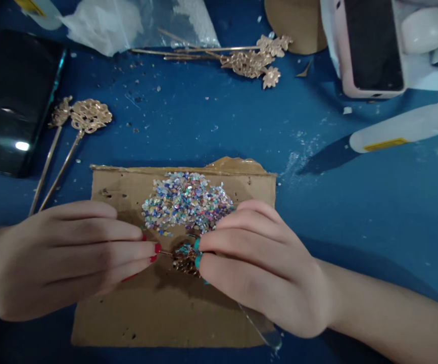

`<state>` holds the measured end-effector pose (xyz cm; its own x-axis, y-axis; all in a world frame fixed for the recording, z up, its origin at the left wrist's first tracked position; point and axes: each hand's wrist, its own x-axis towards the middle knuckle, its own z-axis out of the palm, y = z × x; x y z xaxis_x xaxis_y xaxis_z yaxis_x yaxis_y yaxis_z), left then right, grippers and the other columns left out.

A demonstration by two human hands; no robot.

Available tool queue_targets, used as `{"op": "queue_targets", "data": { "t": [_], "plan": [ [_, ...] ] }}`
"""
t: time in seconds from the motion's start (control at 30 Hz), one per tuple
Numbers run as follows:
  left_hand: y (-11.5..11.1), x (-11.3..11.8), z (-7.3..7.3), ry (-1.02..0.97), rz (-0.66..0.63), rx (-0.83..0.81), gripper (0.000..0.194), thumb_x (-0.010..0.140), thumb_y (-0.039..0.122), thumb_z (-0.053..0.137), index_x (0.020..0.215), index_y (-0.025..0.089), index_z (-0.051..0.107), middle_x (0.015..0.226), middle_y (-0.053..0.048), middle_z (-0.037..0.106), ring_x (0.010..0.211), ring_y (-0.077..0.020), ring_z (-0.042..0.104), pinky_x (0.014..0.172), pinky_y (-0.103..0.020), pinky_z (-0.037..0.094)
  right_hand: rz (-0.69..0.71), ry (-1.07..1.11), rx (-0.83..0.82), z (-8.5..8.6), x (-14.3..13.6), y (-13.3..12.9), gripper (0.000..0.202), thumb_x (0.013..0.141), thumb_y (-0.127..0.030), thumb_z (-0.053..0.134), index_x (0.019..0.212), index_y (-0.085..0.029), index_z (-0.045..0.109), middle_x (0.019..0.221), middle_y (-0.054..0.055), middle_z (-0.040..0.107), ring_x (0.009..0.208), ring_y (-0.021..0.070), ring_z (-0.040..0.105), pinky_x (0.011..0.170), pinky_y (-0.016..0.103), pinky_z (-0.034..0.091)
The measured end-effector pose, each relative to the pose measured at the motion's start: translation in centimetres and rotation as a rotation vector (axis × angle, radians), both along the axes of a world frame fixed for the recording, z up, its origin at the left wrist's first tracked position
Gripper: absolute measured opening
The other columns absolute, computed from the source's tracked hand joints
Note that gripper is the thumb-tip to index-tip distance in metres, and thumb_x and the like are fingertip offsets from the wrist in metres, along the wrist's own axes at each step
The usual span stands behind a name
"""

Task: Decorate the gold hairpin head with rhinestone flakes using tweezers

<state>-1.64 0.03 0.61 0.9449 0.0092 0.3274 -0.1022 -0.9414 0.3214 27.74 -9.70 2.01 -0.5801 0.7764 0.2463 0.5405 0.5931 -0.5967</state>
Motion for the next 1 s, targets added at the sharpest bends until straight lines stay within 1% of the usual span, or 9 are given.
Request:
{"op": "queue_targets", "data": {
  "t": [0.1, 0.2, 0.33, 0.43, 0.57, 0.73, 0.83, 1.0],
  "plan": [
    [0.02, -0.05, 0.05, 0.008, 0.002, 0.005, 0.037, 0.105, 0.012, 0.036, 0.107, 0.015, 0.073, 0.113, -0.001, 0.075, 0.109, -0.0139, 0.062, 0.085, -0.033, 0.047, -0.017, 0.005, 0.014, -0.08, -0.09, -0.07, 0.020, 0.095, -0.009, 0.055, 0.106, -0.021, 0.067, 0.103, 0.005, 0.077, 0.103, 0.0168, 0.072, 0.097, 0.037, 0.061],
    [0.08, -0.01, 0.03, -0.007, -0.009, 0.013, 0.036, 0.104, 0.011, 0.037, 0.108, 0.013, 0.072, 0.116, -0.001, 0.075, 0.108, -0.0151, 0.061, 0.083, -0.035, 0.046, -0.033, 0.016, 0.031, -0.14, -0.14, -0.09, 0.018, 0.095, -0.008, 0.057, 0.105, -0.020, 0.066, 0.102, 0.006, 0.077, 0.102, 0.0162, 0.073, 0.096, 0.036, 0.061],
    [0.09, 0.06, 0.04, -0.014, -0.008, 0.011, 0.037, 0.104, 0.011, 0.036, 0.106, 0.013, 0.073, 0.114, -0.002, 0.075, 0.107, -0.0153, 0.062, 0.082, -0.035, 0.047, -0.011, 0.022, 0.069, -0.14, -0.10, 0.21, 0.012, 0.097, -0.011, 0.056, 0.104, -0.017, 0.063, 0.101, 0.007, 0.076, 0.103, 0.0150, 0.072, 0.098, 0.034, 0.058],
    [0.06, 0.06, 0.01, -0.008, 0.005, 0.005, 0.038, 0.105, 0.012, 0.035, 0.106, 0.014, 0.073, 0.113, -0.002, 0.075, 0.107, -0.0148, 0.062, 0.083, -0.034, 0.047, 0.011, 0.023, 0.080, -0.16, -0.07, 0.40, 0.012, 0.099, -0.011, 0.054, 0.105, -0.015, 0.062, 0.101, 0.007, 0.076, 0.102, 0.0146, 0.070, 0.098, 0.034, 0.057],
    [0.10, 0.02, -0.12, -0.006, -0.009, 0.004, 0.036, 0.104, 0.012, 0.036, 0.108, 0.013, 0.072, 0.115, -0.002, 0.074, 0.108, -0.0159, 0.062, 0.084, -0.035, 0.047, -0.007, 0.059, 0.105, -0.18, -0.11, 0.48, 0.010, 0.098, -0.010, 0.055, 0.103, -0.015, 0.062, 0.099, 0.007, 0.076, 0.100, 0.0145, 0.071, 0.095, 0.033, 0.058],
    [0.06, -0.07, -0.03, -0.004, 0.003, 0.013, 0.038, 0.104, 0.012, 0.036, 0.106, 0.015, 0.074, 0.114, -0.001, 0.074, 0.107, -0.0146, 0.063, 0.083, -0.033, 0.048, -0.005, 0.019, 0.072, -0.10, -0.07, 0.51, 0.014, 0.097, -0.009, 0.054, 0.102, -0.018, 0.063, 0.100, 0.005, 0.077, 0.096, 0.0141, 0.072, 0.092, 0.034, 0.061],
    [0.02, -0.07, 0.12, -0.003, 0.010, 0.020, 0.038, 0.105, 0.013, 0.036, 0.105, 0.017, 0.074, 0.113, -0.001, 0.075, 0.107, -0.0137, 0.063, 0.083, -0.032, 0.048, 0.006, 0.028, 0.070, -0.09, -0.08, 0.48, 0.014, 0.097, -0.008, 0.053, 0.102, -0.017, 0.063, 0.101, 0.006, 0.077, 0.098, 0.0146, 0.072, 0.093, 0.035, 0.060],
    [0.03, -0.02, 0.14, 0.009, -0.001, 0.004, 0.037, 0.106, 0.013, 0.035, 0.106, 0.013, 0.072, 0.112, -0.002, 0.075, 0.107, -0.0148, 0.061, 0.084, -0.035, 0.046, 0.019, 0.063, 0.084, 0.10, -0.04, 0.65, 0.013, 0.097, -0.007, 0.054, 0.104, -0.014, 0.062, 0.102, 0.008, 0.076, 0.102, 0.0152, 0.069, 0.096, 0.034, 0.057]
  ]
}}
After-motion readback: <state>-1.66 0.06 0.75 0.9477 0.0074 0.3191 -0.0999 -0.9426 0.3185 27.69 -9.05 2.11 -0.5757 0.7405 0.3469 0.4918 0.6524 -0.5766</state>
